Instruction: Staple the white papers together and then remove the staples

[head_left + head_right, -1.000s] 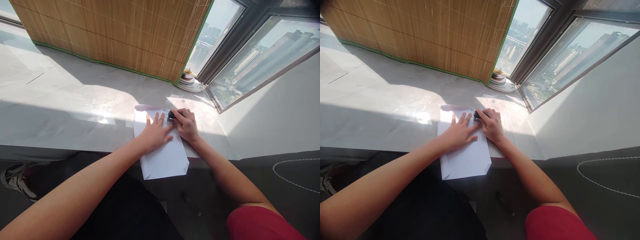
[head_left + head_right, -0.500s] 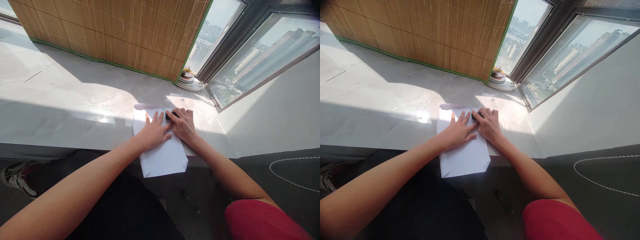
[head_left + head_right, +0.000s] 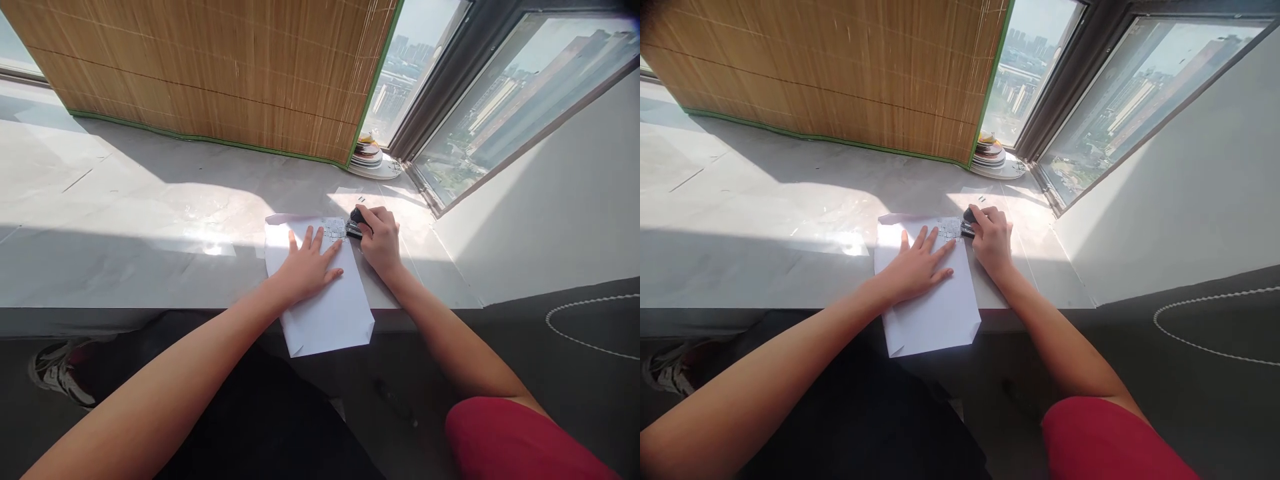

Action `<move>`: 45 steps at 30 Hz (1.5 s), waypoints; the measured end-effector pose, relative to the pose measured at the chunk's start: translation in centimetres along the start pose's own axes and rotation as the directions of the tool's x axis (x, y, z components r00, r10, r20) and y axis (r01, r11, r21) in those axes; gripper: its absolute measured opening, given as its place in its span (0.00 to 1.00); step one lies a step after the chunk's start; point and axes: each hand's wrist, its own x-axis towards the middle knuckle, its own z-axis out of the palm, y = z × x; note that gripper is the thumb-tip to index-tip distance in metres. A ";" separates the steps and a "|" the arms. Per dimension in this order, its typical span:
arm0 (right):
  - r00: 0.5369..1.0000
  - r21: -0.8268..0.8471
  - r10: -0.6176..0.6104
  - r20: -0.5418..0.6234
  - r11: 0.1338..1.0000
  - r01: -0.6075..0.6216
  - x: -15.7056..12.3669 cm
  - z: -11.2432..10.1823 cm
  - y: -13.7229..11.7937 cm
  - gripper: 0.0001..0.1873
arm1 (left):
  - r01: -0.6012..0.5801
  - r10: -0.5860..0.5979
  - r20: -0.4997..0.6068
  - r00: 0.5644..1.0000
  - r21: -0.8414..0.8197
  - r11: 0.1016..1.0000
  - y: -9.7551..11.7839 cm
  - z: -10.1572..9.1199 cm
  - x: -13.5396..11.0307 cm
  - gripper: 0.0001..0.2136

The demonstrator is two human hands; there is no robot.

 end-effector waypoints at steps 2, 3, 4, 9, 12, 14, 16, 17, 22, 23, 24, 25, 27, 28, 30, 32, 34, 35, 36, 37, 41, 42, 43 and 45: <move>0.999 -0.004 0.037 -0.038 0.999 -0.037 0.2 0.1 0.5 0.24 | 0.009 -0.010 0.013 1.000 0.019 1.000 -0.1 0.1 0.1 0.37; 0.997 -0.006 0.052 -0.057 0.999 -0.052 0.3 0.1 0.7 0.23 | 0.012 -0.012 0.016 1.000 0.026 1.000 -0.1 0.0 0.1 0.38; 0.995 -0.010 0.067 -0.074 0.998 -0.068 0.3 0.1 0.8 0.23 | 0.014 -0.014 0.016 1.000 0.031 0.999 -0.2 0.0 0.2 0.38; 0.987 -0.019 0.157 -0.024 0.987 -0.157 0.1 -0.2 1.1 0.24 | 0.075 -0.076 0.015 0.997 0.078 0.994 -0.7 -0.6 0.7 0.38; 0.985 0.043 0.169 -0.020 0.985 -0.168 0.2 -0.7 0.3 0.21 | 0.102 -0.102 -0.007 0.995 0.105 0.989 -1.1 -0.8 1.1 0.37; 0.985 0.110 0.158 -0.066 0.982 -0.150 0.7 -1.2 -1.1 0.19 | 0.101 -0.099 -0.033 0.995 0.076 0.992 -1.5 -0.7 1.4 0.37; 0.982 0.177 0.157 -0.101 0.975 -0.137 1.3 -1.4 -3.1 0.18 | 0.107 -0.107 -0.079 0.991 -0.003 0.994 -2.1 -0.6 1.7 0.38; 0.982 0.207 0.159 -0.104 0.969 -0.135 1.6 -1.4 -4.2 0.18 | 0.116 -0.123 -0.121 0.985 -0.059 0.991 -2.5 -0.6 1.8 0.37; 0.994 0.294 0.102 0.039 0.950 -0.109 2.3 1.0 -9.4 0.17 | 0.196 -0.337 -0.493 0.802 -0.316 0.928 -7.0 -2.5 1.4 0.27; 0.993 0.293 0.088 0.079 0.950 -0.108 2.2 1.9 -10.2 0.17 | 0.230 -0.401 -0.543 0.738 -0.357 0.906 -8.1 -3.0 1.1 0.26; 0.990 0.281 0.082 0.115 0.953 -0.111 2.0 2.8 -10.8 0.18 | 0.263 -0.458 -0.575 0.678 -0.392 0.882 -9.2 -3.5 0.8 0.25; 0.986 0.256 0.085 0.142 0.959 -0.119 1.8 3.6 -11.3 0.18 | 0.288 -0.503 -0.591 0.630 -0.423 0.859 -10.2 -4.0 0.4 0.23; 0.979 0.187 0.104 0.174 0.973 -0.137 1.4 4.8 -12.1 0.17 | 0.327 -0.571 -0.581 0.580 -0.476 0.816 -11.9 -4.5 -0.2 0.21; 0.977 0.160 0.111 0.185 0.977 -0.141 1.4 5.2 -12.3 0.17 | 0.341 -0.595 -0.560 0.576 -0.498 0.798 -12.5 -4.6 -0.5 0.19; 0.975 0.143 0.113 0.190 0.980 -0.142 1.7 5.1 -12.4 0.19 | 0.351 -0.632 -0.512 0.581 -0.543 0.763 -13.5 -4.7 -0.8 0.16; 0.980 0.147 0.102 0.171 0.981 -0.128 2.4 4.1 -11.7 0.20 | 0.336 -0.660 -0.485 0.574 -0.596 0.729 -14.1 -4.8 -1.0 0.13; 0.981 0.075 0.115 0.155 0.989 -0.128 3.2 2.5 -10.0 0.20 | 0.305 -0.678 -0.481 0.555 -0.641 0.704 -14.3 -5.1 -1.2 0.11; 0.977 -0.001 0.138 0.163 0.990 -0.140 3.4 1.6 -8.8 0.22 | 0.297 -0.683 -0.483 0.548 -0.650 0.699 -14.4 -5.3 -1.3 0.09; 0.965 -0.101 0.181 0.187 0.981 -0.165 3.5 0.7 -7.5 0.25 | 0.298 -0.683 -0.487 0.544 -0.649 0.700 -14.4 -5.4 -1.4 0.08; 0.946 -0.205 0.244 0.216 0.958 -0.200 3.4 0.0 -6.0 0.27 | 0.307 -0.681 -0.491 0.543 -0.639 0.705 -14.3 -5.6 -1.5 0.08; 0.882 -0.446 0.370 0.293 0.868 -0.216 1.8 -1.5 -0.8 0.25 | 0.377 -0.661 -0.497 0.561 -0.557 0.739 -13.8 -6.1 -1.7 0.13; 0.881 -0.467 0.368 0.297 0.861 -0.202 1.4 -1.4 0.1 0.24 | 0.384 -0.650 -0.498 0.574 -0.537 0.751 -13.6 -6.1 -1.8 0.14; 0.884 -0.479 0.362 0.297 0.857 -0.190 1.0 -1.3 0.7 0.24 | 0.387 -0.638 -0.498 0.587 -0.520 0.762 -13.4 -6.2 -1.8 0.14; 0.887 -0.488 0.360 0.289 0.853 -0.187 0.6 -1.0 1.3 0.23 | 0.384 -0.618 -0.499 0.607 -0.497 0.778 -13.0 -6.1 -1.7 0.15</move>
